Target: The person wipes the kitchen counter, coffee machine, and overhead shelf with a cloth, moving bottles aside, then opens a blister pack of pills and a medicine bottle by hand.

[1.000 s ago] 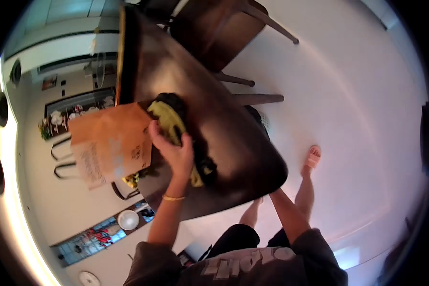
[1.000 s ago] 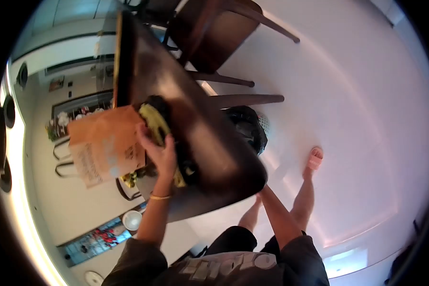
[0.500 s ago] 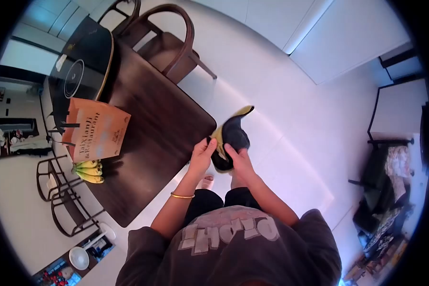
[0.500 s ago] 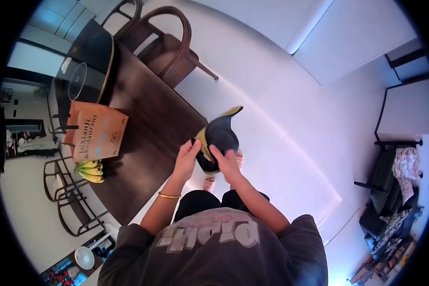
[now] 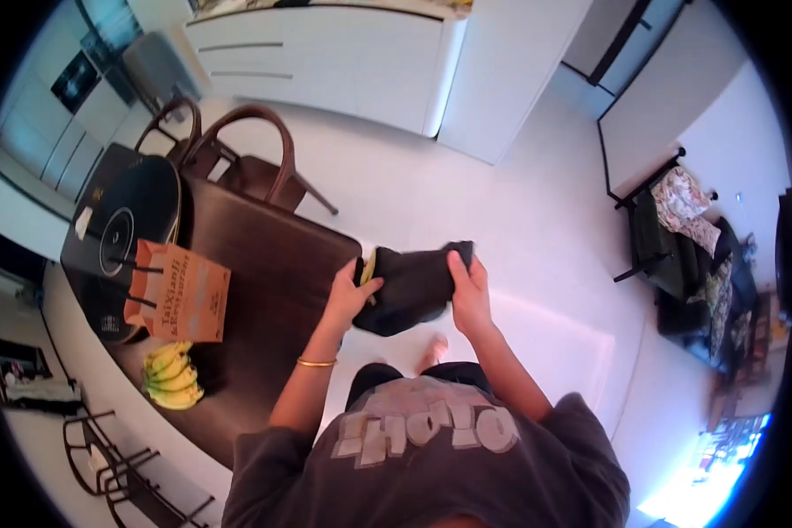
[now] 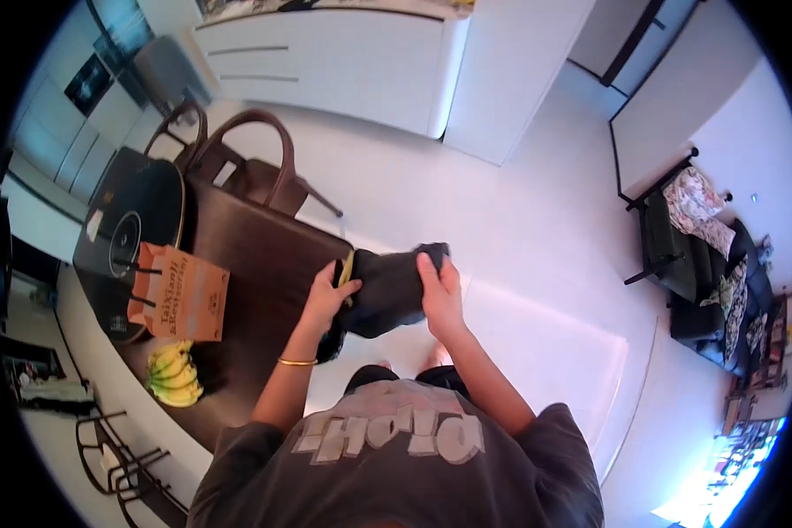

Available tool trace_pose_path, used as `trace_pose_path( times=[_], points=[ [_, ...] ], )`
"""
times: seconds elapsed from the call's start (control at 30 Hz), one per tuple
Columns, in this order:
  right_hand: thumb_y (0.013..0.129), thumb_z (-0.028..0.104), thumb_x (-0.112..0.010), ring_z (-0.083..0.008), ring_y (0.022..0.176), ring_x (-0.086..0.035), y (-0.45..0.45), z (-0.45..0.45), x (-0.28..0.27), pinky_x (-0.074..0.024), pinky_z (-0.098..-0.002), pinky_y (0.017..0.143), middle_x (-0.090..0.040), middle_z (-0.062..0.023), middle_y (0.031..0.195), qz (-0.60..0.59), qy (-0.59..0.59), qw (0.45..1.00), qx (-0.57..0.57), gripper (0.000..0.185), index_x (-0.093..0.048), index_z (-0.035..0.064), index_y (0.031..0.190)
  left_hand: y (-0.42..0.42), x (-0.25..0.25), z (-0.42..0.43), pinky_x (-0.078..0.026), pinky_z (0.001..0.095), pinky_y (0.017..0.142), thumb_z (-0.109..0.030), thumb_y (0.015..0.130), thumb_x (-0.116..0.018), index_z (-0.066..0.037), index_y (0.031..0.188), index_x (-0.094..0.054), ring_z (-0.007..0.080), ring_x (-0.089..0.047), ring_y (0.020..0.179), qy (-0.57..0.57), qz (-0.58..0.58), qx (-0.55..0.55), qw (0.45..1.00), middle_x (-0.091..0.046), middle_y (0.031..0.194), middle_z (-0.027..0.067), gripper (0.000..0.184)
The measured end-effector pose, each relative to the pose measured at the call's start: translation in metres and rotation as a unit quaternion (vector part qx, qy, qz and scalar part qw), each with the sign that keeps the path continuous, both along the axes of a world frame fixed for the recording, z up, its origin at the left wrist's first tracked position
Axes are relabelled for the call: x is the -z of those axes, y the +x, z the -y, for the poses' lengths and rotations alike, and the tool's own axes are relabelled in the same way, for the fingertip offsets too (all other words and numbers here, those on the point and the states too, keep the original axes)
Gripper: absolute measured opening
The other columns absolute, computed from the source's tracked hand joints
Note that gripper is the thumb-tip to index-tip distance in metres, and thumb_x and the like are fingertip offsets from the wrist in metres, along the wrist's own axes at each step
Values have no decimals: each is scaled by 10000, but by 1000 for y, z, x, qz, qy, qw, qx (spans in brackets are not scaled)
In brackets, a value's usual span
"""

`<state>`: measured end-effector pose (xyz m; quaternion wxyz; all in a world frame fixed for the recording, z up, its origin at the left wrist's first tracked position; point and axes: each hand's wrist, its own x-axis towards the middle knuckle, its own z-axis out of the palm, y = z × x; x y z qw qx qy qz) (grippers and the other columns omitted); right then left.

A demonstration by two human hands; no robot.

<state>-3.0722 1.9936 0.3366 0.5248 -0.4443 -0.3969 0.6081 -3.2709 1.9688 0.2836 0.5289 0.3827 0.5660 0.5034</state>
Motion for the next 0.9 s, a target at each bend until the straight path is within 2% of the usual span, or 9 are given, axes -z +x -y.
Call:
trace_pose_path(
  times=[0.07, 0.27, 0.4, 0.47, 0.57, 0.67, 0.7, 0.83, 0.9],
  points=[
    [930, 264, -523, -122, 768, -563, 25, 9, -7, -475, -289, 707, -604, -42, 873, -56, -55, 992, 103, 234, -564, 39, 980, 0, 29, 0, -445, 294, 667, -71, 713, -645, 12, 869, -595, 121, -535, 753, -29, -204, 32, 978, -580, 751, -3, 185],
    [906, 335, -544, -196, 907, -627, 142, 52, -7, -506, -319, 808, -638, -115, 1018, -57, -83, 993, 59, 396, -567, -7, 1104, 68, 44, 19, -406, 251, 606, -95, 725, -559, -53, 713, -567, 109, -515, 652, -113, 281, 31, 953, -556, 679, -11, 45],
    [862, 121, -567, -231, 996, -582, 217, 116, 137, -436, -354, 930, -610, -116, 1096, -158, -334, 929, -8, 282, -569, -8, 1113, 155, 41, 25, -436, 262, 638, -209, 803, -630, -31, 820, -635, 108, -557, 692, -142, 149, 175, 963, -623, 767, 19, 178],
    [866, 89, -540, -260, 937, -606, 272, 134, 142, -473, -376, 889, -622, -145, 1017, -160, -274, 948, 9, 238, -560, -51, 1058, 197, 41, 27, -418, 260, 631, -272, 812, -669, -17, 875, -647, 93, -519, 664, -122, 2, 205, 971, -606, 769, -13, 264],
    [855, 118, -573, -256, 835, -631, 348, 158, 108, -520, -355, 788, -636, -151, 954, 24, -283, 957, 64, 245, -578, -52, 1032, 261, 67, 31, -423, 258, 627, -238, 851, -624, -15, 881, -649, 97, -518, 662, -62, 123, 114, 984, -592, 741, -11, 226],
    [827, 105, -604, -232, 753, -620, 420, 184, 130, -517, -373, 655, -639, -112, 919, -94, -309, 938, 128, 240, -597, -36, 1021, 310, 41, 39, -410, 240, 644, -240, 856, -616, -40, 883, -657, 91, -526, 683, -140, 239, 175, 945, -594, 738, -15, 207],
    [821, 81, -593, -208, 758, -603, 445, 190, 133, -509, -365, 680, -629, -105, 902, -50, -308, 937, 159, 287, -571, -26, 1087, 320, 84, 33, -397, 225, 640, -252, 851, -623, -57, 904, -666, 82, -534, 684, -145, 243, 180, 942, -617, 771, -13, 207],
    [822, 53, -565, -188, 786, -569, 487, 182, 100, -478, -331, 742, -605, -78, 856, -106, -157, 940, 284, 398, -498, 45, 1214, 370, 43, 41, -404, 228, 610, -185, 817, -660, -46, 885, -678, 74, -530, 643, -98, 114, 180, 972, -621, 734, -17, 156],
    [757, 115, -665, -200, 752, -581, 498, 168, 97, -478, -349, 696, -627, -88, 851, 149, -15, 973, 177, 333, -600, 54, 1077, 381, 22, 28, -411, 235, 627, -152, 801, -668, -39, 861, -678, 75, -534, 663, -75, 46, 203, 975, -618, 729, -19, 128]
  ],
)
